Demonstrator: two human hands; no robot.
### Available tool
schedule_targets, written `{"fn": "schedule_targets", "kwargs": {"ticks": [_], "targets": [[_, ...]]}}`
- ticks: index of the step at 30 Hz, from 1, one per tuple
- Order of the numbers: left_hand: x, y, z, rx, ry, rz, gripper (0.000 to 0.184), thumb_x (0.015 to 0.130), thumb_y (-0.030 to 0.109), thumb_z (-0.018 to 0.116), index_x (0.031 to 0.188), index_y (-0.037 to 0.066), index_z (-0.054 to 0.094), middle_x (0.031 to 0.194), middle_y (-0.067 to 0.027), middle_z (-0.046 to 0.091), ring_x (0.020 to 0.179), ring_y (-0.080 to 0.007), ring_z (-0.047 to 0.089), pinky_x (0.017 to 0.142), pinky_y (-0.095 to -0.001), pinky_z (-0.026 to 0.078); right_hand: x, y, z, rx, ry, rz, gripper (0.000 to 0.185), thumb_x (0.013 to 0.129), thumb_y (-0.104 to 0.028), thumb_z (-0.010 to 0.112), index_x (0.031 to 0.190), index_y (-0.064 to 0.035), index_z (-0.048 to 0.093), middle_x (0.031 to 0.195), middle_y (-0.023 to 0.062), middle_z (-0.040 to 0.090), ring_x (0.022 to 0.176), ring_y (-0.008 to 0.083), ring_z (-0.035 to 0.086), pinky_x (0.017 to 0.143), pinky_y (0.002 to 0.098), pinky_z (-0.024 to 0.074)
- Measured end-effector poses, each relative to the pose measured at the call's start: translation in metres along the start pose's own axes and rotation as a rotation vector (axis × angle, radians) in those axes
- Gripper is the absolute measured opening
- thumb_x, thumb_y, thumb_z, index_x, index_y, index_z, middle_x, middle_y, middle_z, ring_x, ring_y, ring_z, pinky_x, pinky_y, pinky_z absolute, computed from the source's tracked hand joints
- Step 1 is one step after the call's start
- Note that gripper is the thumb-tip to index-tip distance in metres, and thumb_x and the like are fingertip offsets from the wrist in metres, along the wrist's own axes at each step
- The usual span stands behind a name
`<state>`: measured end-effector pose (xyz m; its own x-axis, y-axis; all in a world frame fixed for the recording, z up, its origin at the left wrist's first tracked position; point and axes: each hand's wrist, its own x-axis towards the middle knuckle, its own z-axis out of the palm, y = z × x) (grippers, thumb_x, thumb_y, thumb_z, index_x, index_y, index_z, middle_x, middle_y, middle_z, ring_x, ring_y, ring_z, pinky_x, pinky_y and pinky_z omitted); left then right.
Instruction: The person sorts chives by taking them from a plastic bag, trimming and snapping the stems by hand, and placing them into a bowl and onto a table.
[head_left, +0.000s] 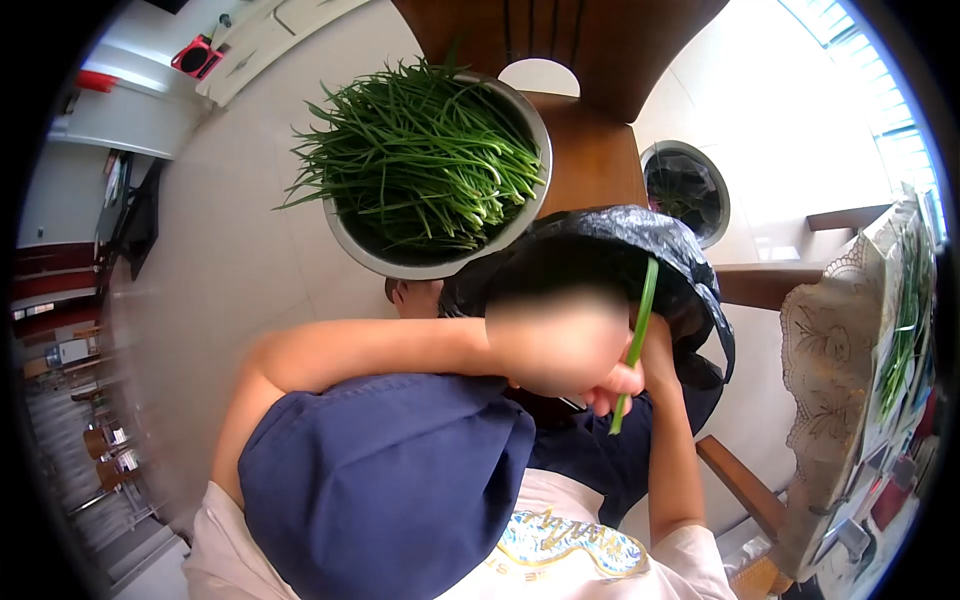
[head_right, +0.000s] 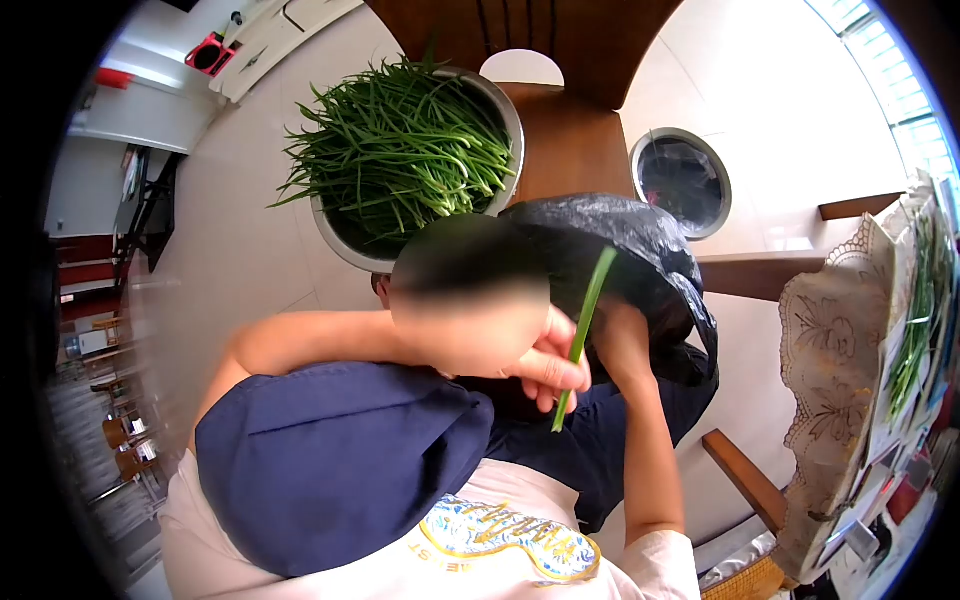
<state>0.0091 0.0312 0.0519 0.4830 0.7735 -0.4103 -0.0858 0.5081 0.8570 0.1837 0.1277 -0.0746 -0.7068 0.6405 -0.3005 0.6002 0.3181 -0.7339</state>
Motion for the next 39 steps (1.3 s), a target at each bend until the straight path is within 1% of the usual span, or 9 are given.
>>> {"fn": "schedule_targets", "kwargs": {"ticks": [6,12,16,20,23,28,30,33,39], "targets": [[-0.042,0.041,-0.047,-0.023,0.705,0.351,0.028,0.083,0.022,0.059,0.096,-0.003,0.058,0.085,-0.0105,0.064,0.074,-0.0116,0.061,0.069,-0.0213,0.049,-0.002,-0.035,-0.014,-0.197,-0.079,0.068,0.017,0.075,-0.018,0.057,0.086,-0.0062,0.062,0.070,0.0155,0.062,0.068,0.0336,0.060,0.062,0.0408,0.0462],[-0.080,0.009,-0.135,-0.150,0.942,0.077,0.030,0.084,0.029,0.057,0.100,0.003,0.059,0.088,-0.0050,0.064,0.076,-0.0086,0.060,0.068,-0.0180,0.048,0.006,0.006,-0.006,-0.234,0.073,-0.090,0.030,0.072,-0.011,0.059,0.101,-0.0028,0.056,0.088,0.0180,0.060,0.080,0.0352,0.057,0.070,0.0418,0.0460],[-0.079,-0.023,-0.141,0.402,1.242,-0.236,0.041,0.085,0.031,0.056,0.105,-0.005,0.055,0.087,-0.0098,0.065,0.073,-0.0123,0.060,0.062,-0.0238,0.048,0.012,0.019,-0.006,-0.301,0.263,-0.175,0.035,0.072,-0.011,0.060,0.105,-0.0033,0.053,0.090,0.0191,0.058,0.082,0.0364,0.056,0.071,0.0425,0.0454],[-0.062,-0.014,-0.101,0.788,1.248,0.102,0.028,0.080,0.022,0.061,0.101,0.003,0.060,0.074,-0.0113,0.065,0.065,-0.0134,0.062,0.060,-0.0254,0.048,0.025,0.029,-0.007,-0.447,0.108,-0.003,0.053,0.069,-0.003,0.058,0.120,-0.0025,0.041,0.105,0.0229,0.050,0.097,0.0391,0.049,0.081,0.0431,0.0419],[-0.036,-0.004,-0.062,1.036,0.796,0.388,0.024,0.077,0.014,0.063,0.098,0.002,0.060,0.080,-0.0108,0.063,0.070,-0.0169,0.062,0.065,-0.0270,0.049,0.033,0.029,0.006,-0.587,-0.027,0.138,0.061,0.064,-0.010,0.065,0.120,-0.0027,0.041,0.103,0.0211,0.050,0.096,0.0361,0.049,0.080,0.0423,0.0422],[-0.004,-0.031,-0.032,1.434,0.447,0.503,0.032,0.066,0.017,0.068,0.094,0.004,0.058,0.095,-0.0086,0.059,0.091,-0.0212,0.057,0.075,-0.0311,0.049,0.038,0.041,0.009,-0.833,0.146,-0.155,0.054,0.059,-0.011,0.066,0.109,-0.0053,0.049,0.102,0.0156,0.046,0.100,0.0304,0.044,0.077,0.0379,0.0408],[0.000,-0.033,-0.027,1.601,0.452,0.393,0.040,0.059,0.023,0.072,0.094,0.008,0.059,0.119,-0.0119,0.048,0.120,-0.0272,0.037,0.098,-0.0409,0.032,0.042,0.048,0.004,-0.808,0.204,-0.202,0.066,0.053,-0.016,0.074,0.113,-0.0099,0.047,0.100,0.0174,0.048,0.096,0.0329,0.047,0.082,0.0413,0.0409],[0.001,-0.029,-0.042,1.797,0.596,0.086,0.044,0.056,0.026,0.075,0.096,0.014,0.060,0.140,-0.0112,0.023,0.133,-0.0247,0.013,0.104,-0.0447,0.016,0.044,0.044,-0.008,-0.726,0.017,-0.128,0.056,0.057,-0.014,0.072,0.108,-0.0097,0.050,0.099,0.0169,0.050,0.095,0.0339,0.048,0.081,0.0413,0.0418],[0.001,-0.015,-0.054,1.907,0.772,-0.041,0.055,0.057,0.031,0.074,0.104,0.009,0.057,0.142,-0.0060,0.020,0.133,-0.0227,0.013,0.104,-0.0430,0.019,0.049,0.052,-0.010,-0.470,-0.043,-0.218,0.035,0.066,-0.010,0.066,0.099,-0.0066,0.057,0.094,0.0172,0.057,0.089,0.0347,0.055,0.078,0.0413,0.0436]]}}
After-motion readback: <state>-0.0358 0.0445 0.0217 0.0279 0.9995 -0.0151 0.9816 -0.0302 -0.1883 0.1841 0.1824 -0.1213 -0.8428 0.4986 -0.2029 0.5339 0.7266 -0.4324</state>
